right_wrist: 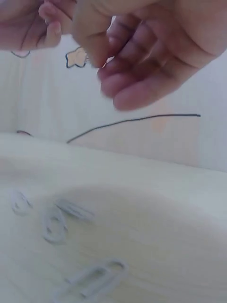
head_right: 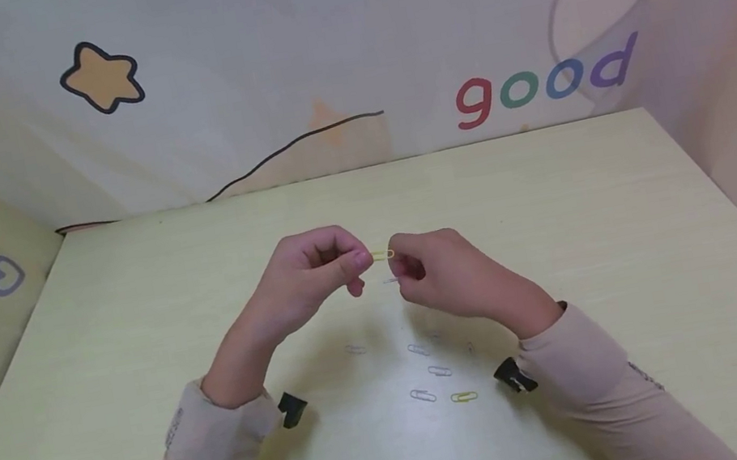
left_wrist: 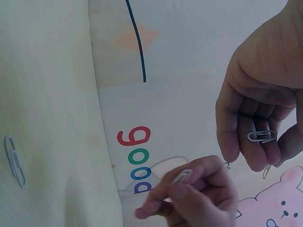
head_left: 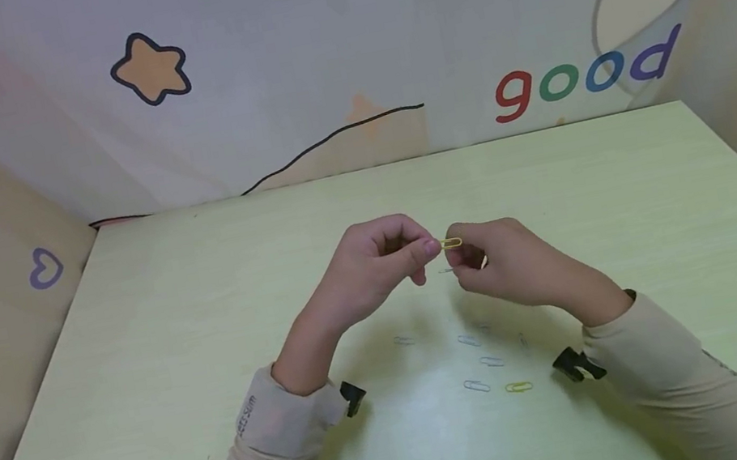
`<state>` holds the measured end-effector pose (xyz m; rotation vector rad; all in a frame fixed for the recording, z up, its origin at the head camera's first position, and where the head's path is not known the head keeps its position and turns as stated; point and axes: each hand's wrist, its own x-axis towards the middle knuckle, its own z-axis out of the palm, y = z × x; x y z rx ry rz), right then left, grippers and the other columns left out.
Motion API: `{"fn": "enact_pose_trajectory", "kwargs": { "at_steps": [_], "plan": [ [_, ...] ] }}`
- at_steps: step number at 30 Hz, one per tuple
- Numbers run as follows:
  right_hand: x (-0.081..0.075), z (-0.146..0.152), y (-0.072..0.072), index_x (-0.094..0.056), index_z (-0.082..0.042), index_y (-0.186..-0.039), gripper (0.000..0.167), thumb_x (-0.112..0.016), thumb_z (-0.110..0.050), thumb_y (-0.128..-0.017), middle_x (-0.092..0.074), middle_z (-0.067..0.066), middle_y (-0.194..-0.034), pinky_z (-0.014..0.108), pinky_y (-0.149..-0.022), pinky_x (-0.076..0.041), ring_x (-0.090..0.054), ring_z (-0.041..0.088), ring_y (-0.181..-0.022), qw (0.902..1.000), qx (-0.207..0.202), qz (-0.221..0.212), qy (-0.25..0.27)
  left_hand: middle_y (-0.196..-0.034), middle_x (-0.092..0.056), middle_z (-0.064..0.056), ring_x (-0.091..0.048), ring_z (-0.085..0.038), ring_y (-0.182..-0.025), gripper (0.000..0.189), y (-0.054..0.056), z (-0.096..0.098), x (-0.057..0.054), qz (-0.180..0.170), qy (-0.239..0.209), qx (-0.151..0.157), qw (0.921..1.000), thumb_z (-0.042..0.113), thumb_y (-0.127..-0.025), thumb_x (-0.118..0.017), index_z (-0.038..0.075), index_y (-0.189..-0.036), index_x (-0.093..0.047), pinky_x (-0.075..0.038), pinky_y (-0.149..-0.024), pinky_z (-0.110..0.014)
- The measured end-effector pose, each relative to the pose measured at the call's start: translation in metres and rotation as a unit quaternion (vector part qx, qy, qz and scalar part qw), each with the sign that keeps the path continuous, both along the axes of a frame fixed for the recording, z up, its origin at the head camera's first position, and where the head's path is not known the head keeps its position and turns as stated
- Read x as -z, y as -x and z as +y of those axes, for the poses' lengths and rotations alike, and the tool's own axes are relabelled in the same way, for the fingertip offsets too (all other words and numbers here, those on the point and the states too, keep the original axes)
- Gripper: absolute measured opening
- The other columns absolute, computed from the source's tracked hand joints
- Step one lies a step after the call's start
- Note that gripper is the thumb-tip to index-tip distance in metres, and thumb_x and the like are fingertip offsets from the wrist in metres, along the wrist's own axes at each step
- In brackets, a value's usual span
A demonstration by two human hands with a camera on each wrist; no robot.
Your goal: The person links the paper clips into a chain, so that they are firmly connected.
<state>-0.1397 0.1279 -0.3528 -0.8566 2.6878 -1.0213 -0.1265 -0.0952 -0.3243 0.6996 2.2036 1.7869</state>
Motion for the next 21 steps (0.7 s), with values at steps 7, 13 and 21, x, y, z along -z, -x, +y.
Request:
{"fn": "enact_pose_trajectory", "kwargs": {
  "at_steps": [7,13,21],
  "plan": [
    [-0.015,0.001,-0.008,-0.070,-0.011,-0.097,0.012,-0.063,-0.003,-0.091,-0.066,0.000,-0.086,0.036,-0.068,-0.052,-0.059,0.020,-0.078,0.9949,0.058,-0.011,0.082,-0.072,-0.063,-0.007,-0.056,-0.032,-0.074,0.013,0.001,0.000,0.002,-0.007,0.016,-0.006,0.9998,0.016,-0.099,-0.065,0.006,-0.093,-0.070,-0.036,-0.062,-0.030],
    [-0.025,0.000,-0.013,-0.072,-0.008,-0.098,0.010,-0.063,-0.005,-0.094,-0.067,0.003,-0.089,0.031,-0.072,-0.056,-0.064,0.019,-0.079,0.9845,0.090,-0.039,0.145,-0.073,-0.063,-0.007,-0.056,-0.024,-0.072,0.013,-0.001,0.001,0.002,-0.010,0.025,-0.032,0.9991,0.018,-0.099,-0.065,0.008,-0.093,-0.070,-0.037,-0.063,-0.030],
    [-0.031,-0.003,-0.018,-0.063,-0.006,-0.105,0.012,-0.065,-0.001,-0.094,-0.065,0.006,-0.093,0.028,-0.074,-0.056,-0.066,0.019,-0.080,0.9764,0.109,-0.022,0.185,-0.072,-0.061,-0.008,-0.055,-0.025,-0.068,0.011,-0.003,0.007,0.004,0.012,0.000,-0.064,0.9978,0.016,-0.098,-0.066,0.009,-0.090,-0.068,-0.036,-0.058,-0.030]
  ]
}}
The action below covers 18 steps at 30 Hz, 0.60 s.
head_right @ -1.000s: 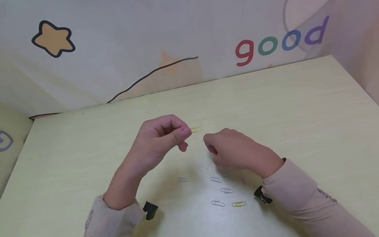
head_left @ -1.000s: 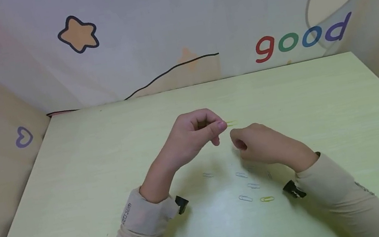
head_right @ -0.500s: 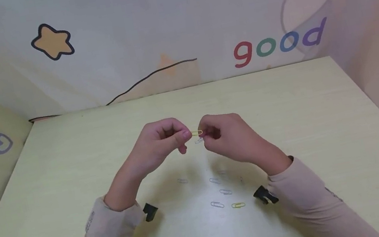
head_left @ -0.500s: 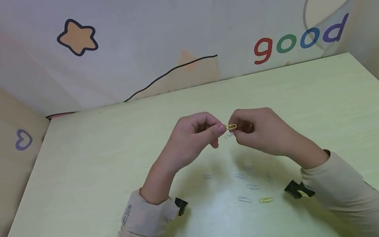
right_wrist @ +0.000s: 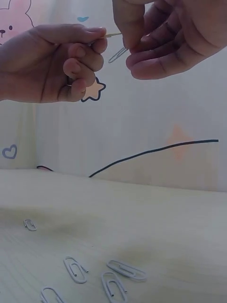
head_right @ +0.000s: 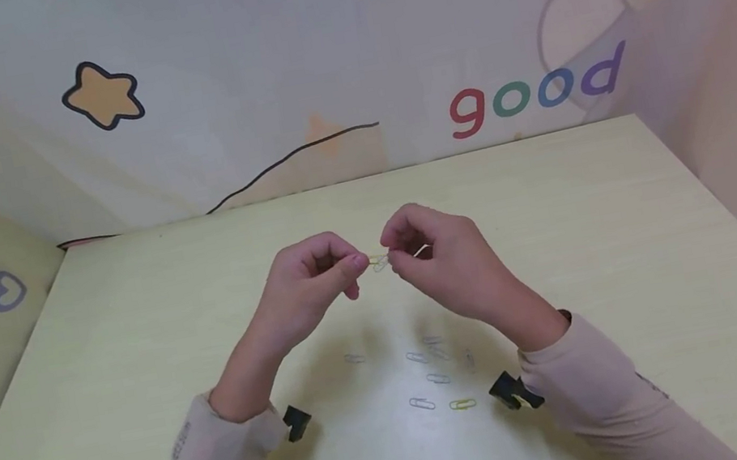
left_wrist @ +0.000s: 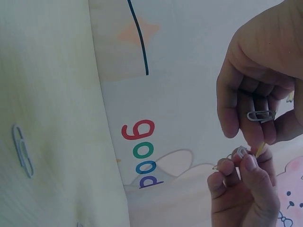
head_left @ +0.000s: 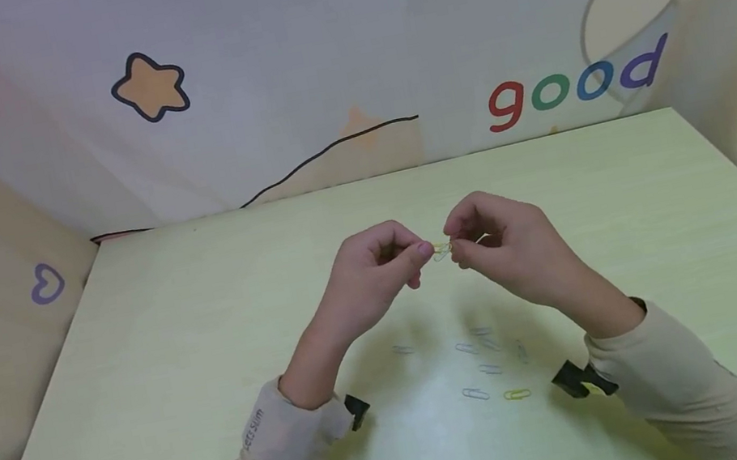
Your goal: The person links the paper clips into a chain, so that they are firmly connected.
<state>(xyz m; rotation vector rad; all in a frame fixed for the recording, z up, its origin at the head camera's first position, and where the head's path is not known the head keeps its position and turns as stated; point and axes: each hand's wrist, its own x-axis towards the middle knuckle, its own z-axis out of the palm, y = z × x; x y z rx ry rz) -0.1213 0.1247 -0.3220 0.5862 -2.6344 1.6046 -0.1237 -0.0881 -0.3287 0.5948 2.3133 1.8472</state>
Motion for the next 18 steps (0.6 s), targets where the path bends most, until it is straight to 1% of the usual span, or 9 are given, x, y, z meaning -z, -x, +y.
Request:
{"fn": "enact_pose_trajectory", "kwargs": {
  "at_steps": [3,5,8,10,14,18],
  "plan": [
    [-0.0016,-0.0013,-0.0017,-0.056,-0.007,-0.110,0.021,-0.067,0.001,-0.094,-0.064,0.006,-0.093,0.029,-0.072,-0.056,-0.066,0.019,-0.082,0.9998,0.000,0.019,-0.004,-0.071,-0.060,-0.008,-0.055,-0.025,-0.067,0.012,-0.0005,0.0014,0.0004,0.006,-0.003,-0.013,0.9999,0.015,-0.098,-0.066,0.007,-0.089,-0.067,-0.036,-0.056,-0.029],
    [-0.0028,-0.0020,-0.0028,-0.053,-0.007,-0.111,0.024,-0.067,0.002,-0.094,-0.064,0.005,-0.093,0.029,-0.072,-0.056,-0.065,0.018,-0.083,0.9994,-0.001,0.032,-0.008,-0.071,-0.060,-0.008,-0.055,-0.025,-0.066,0.013,-0.0005,0.0016,0.0003,0.007,0.000,-0.021,0.9997,0.015,-0.098,-0.066,0.006,-0.089,-0.067,-0.035,-0.055,-0.029],
    [-0.0045,-0.0028,-0.0043,-0.053,-0.006,-0.109,0.023,-0.068,0.003,-0.093,-0.064,0.004,-0.093,0.031,-0.075,-0.055,-0.064,0.018,-0.084,0.9983,0.001,0.055,-0.017,-0.071,-0.060,-0.008,-0.054,-0.025,-0.065,0.015,-0.0005,0.0013,0.0000,0.005,0.004,-0.026,0.9996,0.016,-0.098,-0.066,0.004,-0.089,-0.066,-0.035,-0.055,-0.029],
    [-0.0056,-0.0033,-0.0055,-0.054,-0.007,-0.108,0.022,-0.068,0.003,-0.093,-0.064,0.004,-0.092,0.033,-0.076,-0.055,-0.064,0.017,-0.084,0.9973,0.004,0.070,-0.024,-0.070,-0.060,-0.008,-0.055,-0.027,-0.066,0.014,-0.0003,0.0012,-0.0001,0.003,0.005,-0.027,0.9996,0.016,-0.098,-0.066,0.005,-0.089,-0.066,-0.035,-0.055,-0.029],
    [-0.0070,-0.0035,-0.0071,-0.055,-0.007,-0.105,0.020,-0.068,0.002,-0.094,-0.064,0.003,-0.090,0.036,-0.079,-0.055,-0.065,0.017,-0.083,0.9955,0.009,0.091,-0.022,-0.071,-0.060,-0.008,-0.057,-0.030,-0.069,0.014,-0.0002,0.0012,-0.0001,0.001,0.002,-0.028,0.9996,0.015,-0.098,-0.066,0.006,-0.088,-0.066,-0.037,-0.056,-0.030],
    [-0.0074,-0.0026,-0.0074,-0.056,-0.006,-0.103,0.019,-0.068,0.005,-0.093,-0.065,0.002,-0.088,0.031,-0.079,-0.055,-0.064,0.015,-0.080,0.9928,0.010,0.118,-0.013,-0.070,-0.060,-0.008,-0.059,-0.028,-0.069,0.014,-0.0002,0.0011,0.0001,0.001,-0.005,-0.027,0.9996,0.015,-0.098,-0.066,0.007,-0.087,-0.066,-0.038,-0.056,-0.030]
  ]
}}
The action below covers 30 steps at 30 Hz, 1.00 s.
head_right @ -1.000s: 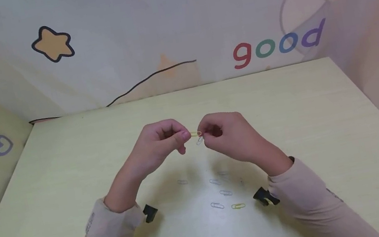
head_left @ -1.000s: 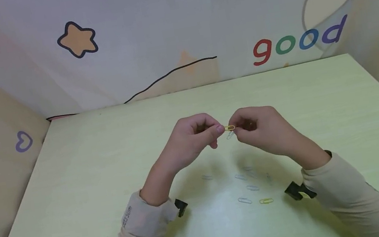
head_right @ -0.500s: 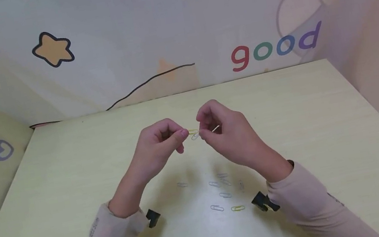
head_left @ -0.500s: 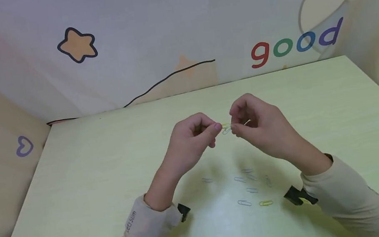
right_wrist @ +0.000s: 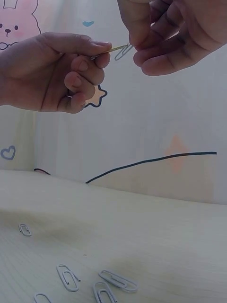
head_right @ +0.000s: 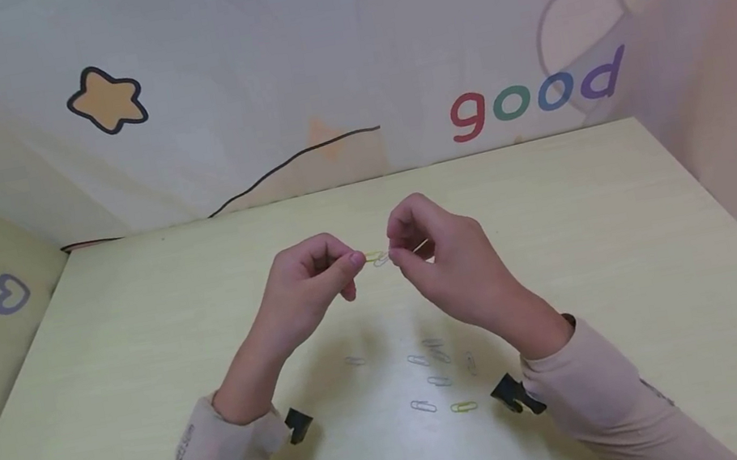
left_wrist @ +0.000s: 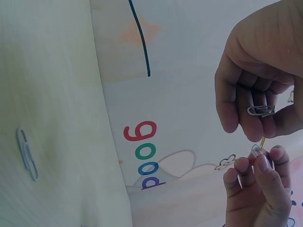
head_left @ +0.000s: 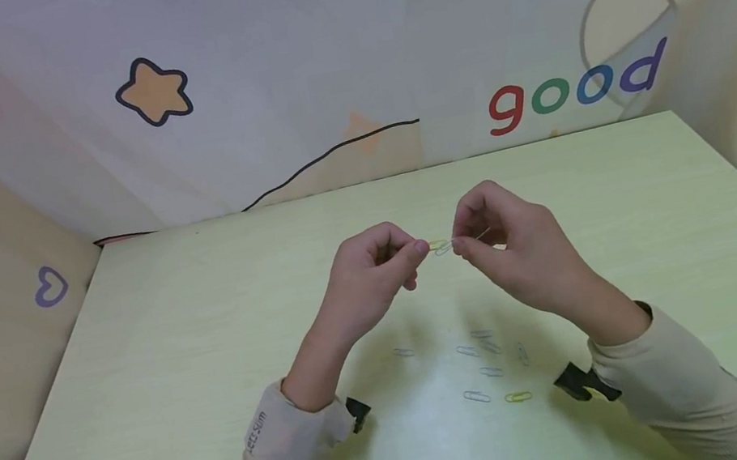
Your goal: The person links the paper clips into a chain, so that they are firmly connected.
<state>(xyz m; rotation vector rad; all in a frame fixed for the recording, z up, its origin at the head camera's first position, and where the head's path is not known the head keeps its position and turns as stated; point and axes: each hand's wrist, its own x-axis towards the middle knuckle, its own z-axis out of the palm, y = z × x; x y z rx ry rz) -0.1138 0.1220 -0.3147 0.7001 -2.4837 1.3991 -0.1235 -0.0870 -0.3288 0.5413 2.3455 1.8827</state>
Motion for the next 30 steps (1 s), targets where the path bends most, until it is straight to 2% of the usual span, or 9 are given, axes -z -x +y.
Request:
{"fn": "enact_pose_trajectory", "kwargs": {
  "at_steps": [5,13,22,26,30],
  "plan": [
    [0.000,0.002,-0.001,-0.057,-0.004,-0.102,0.019,-0.069,0.007,-0.091,-0.065,0.002,-0.087,0.022,-0.077,-0.053,-0.064,0.014,-0.079,0.9994,-0.003,0.028,0.022,-0.071,-0.060,-0.008,-0.060,-0.025,-0.069,0.014,0.001,0.000,0.002,0.005,-0.009,0.007,0.9999,0.015,-0.099,-0.064,0.005,-0.089,-0.067,-0.040,-0.058,-0.030],
    [-0.001,0.002,0.000,-0.057,-0.001,-0.100,0.017,-0.068,0.008,-0.091,-0.065,0.003,-0.087,0.021,-0.074,-0.053,-0.065,0.016,-0.077,0.9978,0.006,0.037,0.055,-0.070,-0.060,-0.008,-0.061,-0.025,-0.069,0.015,0.003,-0.001,0.004,0.006,-0.019,0.018,0.9997,0.013,-0.100,-0.063,0.004,-0.089,-0.066,-0.043,-0.060,-0.034],
    [-0.004,0.004,-0.001,-0.056,0.000,-0.100,0.017,-0.067,0.009,-0.091,-0.064,0.003,-0.087,0.021,-0.073,-0.053,-0.065,0.015,-0.076,0.9973,0.007,0.045,0.057,-0.076,-0.060,-0.009,-0.062,-0.025,-0.072,0.016,0.004,-0.002,0.006,-0.032,-0.009,0.043,0.9985,0.015,-0.101,-0.060,0.004,-0.092,-0.067,-0.054,-0.071,-0.035],
    [-0.007,0.005,-0.004,-0.056,-0.001,-0.100,0.016,-0.067,0.009,-0.091,-0.064,0.003,-0.087,0.022,-0.073,-0.054,-0.065,0.015,-0.077,0.9979,0.002,0.035,0.054,-0.083,-0.064,-0.010,-0.064,-0.027,-0.078,0.017,0.005,-0.001,0.008,-0.046,-0.005,0.067,0.9967,0.012,-0.103,-0.057,0.000,-0.098,-0.068,-0.056,-0.078,-0.036],
    [-0.012,0.006,-0.007,-0.057,-0.003,-0.099,0.018,-0.067,0.009,-0.091,-0.064,0.001,-0.086,0.022,-0.074,-0.053,-0.064,0.013,-0.078,0.9986,-0.005,0.038,0.036,-0.101,-0.068,-0.011,-0.066,-0.025,-0.096,0.018,0.006,0.000,0.010,-0.023,-0.012,0.112,0.9933,0.008,-0.105,-0.054,-0.003,-0.111,-0.067,-0.053,-0.092,-0.036]
  ]
}}
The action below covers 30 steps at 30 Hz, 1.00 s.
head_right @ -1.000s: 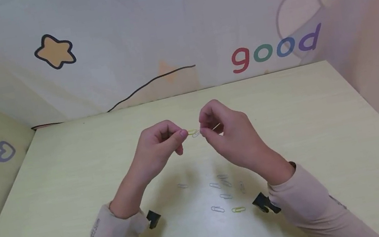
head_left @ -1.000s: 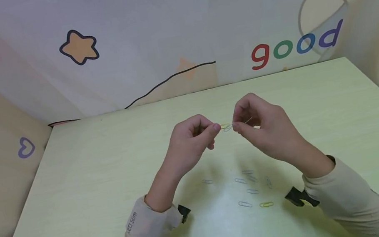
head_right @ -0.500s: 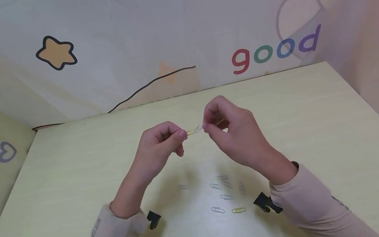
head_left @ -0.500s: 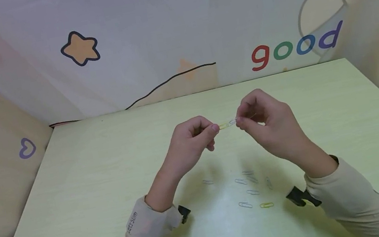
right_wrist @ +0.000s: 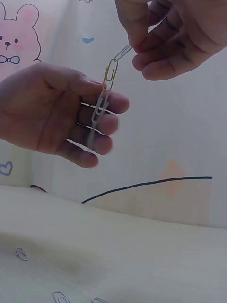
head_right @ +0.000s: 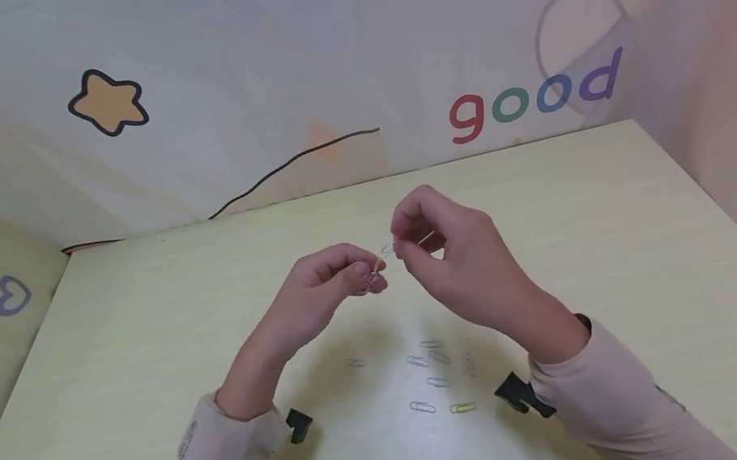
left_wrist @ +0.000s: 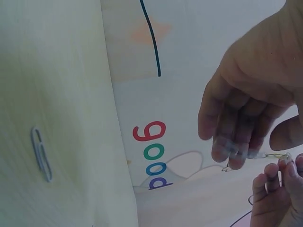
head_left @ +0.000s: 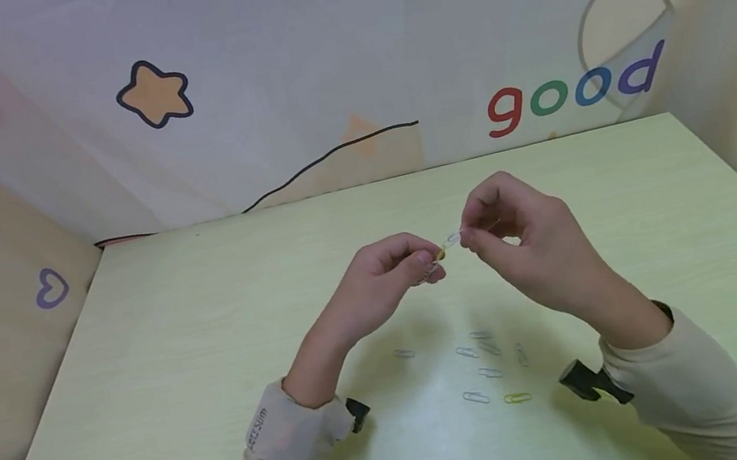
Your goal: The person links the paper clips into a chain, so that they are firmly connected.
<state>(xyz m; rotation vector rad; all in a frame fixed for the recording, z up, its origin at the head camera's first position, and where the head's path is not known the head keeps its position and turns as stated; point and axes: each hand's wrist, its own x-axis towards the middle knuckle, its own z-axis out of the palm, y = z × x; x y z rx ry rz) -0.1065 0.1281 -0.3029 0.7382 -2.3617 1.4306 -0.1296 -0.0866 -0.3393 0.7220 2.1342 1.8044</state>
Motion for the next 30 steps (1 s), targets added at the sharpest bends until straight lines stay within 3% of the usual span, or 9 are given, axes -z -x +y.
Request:
{"fn": "enact_pose_trajectory", "kwargs": {
  "at_steps": [5,12,15,20,22,26,30],
  "plan": [
    [-0.005,-0.002,-0.005,-0.057,-0.005,-0.099,0.021,-0.067,0.011,-0.089,-0.065,-0.003,-0.088,0.022,-0.073,-0.053,-0.066,0.011,-0.079,0.9993,-0.029,0.013,-0.020,-0.118,-0.067,-0.010,-0.060,-0.022,-0.113,0.027,-0.001,0.001,0.001,0.035,-0.039,0.057,0.9970,0.004,-0.104,-0.047,-0.004,-0.122,-0.065,-0.045,-0.103,-0.038],
    [-0.008,-0.005,-0.010,-0.058,-0.006,-0.099,0.025,-0.067,0.013,-0.088,-0.063,-0.004,-0.086,0.022,-0.067,-0.051,-0.062,0.011,-0.071,0.9979,-0.049,0.028,-0.033,-0.094,-0.069,-0.013,-0.063,-0.031,-0.099,0.027,-0.004,0.002,0.000,0.001,-0.095,0.116,0.9886,0.013,-0.106,-0.046,-0.006,-0.106,-0.066,-0.044,-0.102,-0.041],
    [-0.009,-0.006,-0.010,-0.058,-0.004,-0.099,0.025,-0.068,0.015,-0.087,-0.062,-0.005,-0.087,0.021,-0.068,-0.053,-0.061,0.011,-0.072,0.9974,-0.053,0.042,-0.025,-0.088,-0.067,-0.013,-0.064,-0.034,-0.091,0.026,-0.004,-0.001,-0.001,-0.004,-0.103,0.122,0.9871,0.013,-0.105,-0.048,-0.005,-0.098,-0.065,-0.045,-0.099,-0.042],
    [-0.007,-0.007,-0.010,-0.059,-0.001,-0.097,0.025,-0.070,0.017,-0.084,-0.064,-0.003,-0.086,0.020,-0.071,-0.054,-0.062,0.012,-0.073,0.9959,-0.061,0.066,0.004,-0.078,-0.063,-0.008,-0.065,-0.028,-0.082,0.024,-0.005,-0.006,-0.003,-0.014,-0.107,0.114,0.9876,0.011,-0.105,-0.048,-0.005,-0.096,-0.064,-0.049,-0.095,-0.041],
    [-0.006,-0.008,-0.010,-0.061,0.000,-0.096,0.025,-0.070,0.019,-0.083,-0.065,0.000,-0.086,0.021,-0.072,-0.054,-0.063,0.012,-0.073,0.9943,-0.067,0.081,0.019,-0.071,-0.057,-0.007,-0.059,-0.023,-0.070,0.025,-0.005,-0.007,-0.004,-0.026,-0.116,0.117,0.9859,0.011,-0.106,-0.047,-0.007,-0.096,-0.062,-0.053,-0.088,-0.042],
    [-0.004,-0.011,-0.008,-0.063,0.002,-0.095,0.024,-0.068,0.021,-0.082,-0.067,0.003,-0.086,0.021,-0.074,-0.055,-0.063,0.012,-0.075,0.9895,-0.081,0.111,0.045,-0.063,-0.038,-0.006,-0.033,-0.017,-0.055,0.026,-0.006,-0.008,-0.007,-0.054,-0.127,0.122,0.9829,0.012,-0.106,-0.045,-0.007,-0.094,-0.058,-0.057,-0.066,-0.038],
    [-0.001,-0.011,-0.007,-0.063,0.002,-0.098,0.024,-0.069,0.019,-0.083,-0.067,0.003,-0.088,0.021,-0.074,-0.054,-0.063,0.012,-0.076,0.9908,-0.076,0.101,0.047,-0.059,-0.030,-0.004,-0.023,-0.016,-0.053,0.027,-0.007,-0.012,-0.011,-0.049,-0.109,0.097,0.9881,0.015,-0.103,-0.048,-0.008,-0.093,-0.059,-0.038,-0.047,-0.028]
  ]
}}
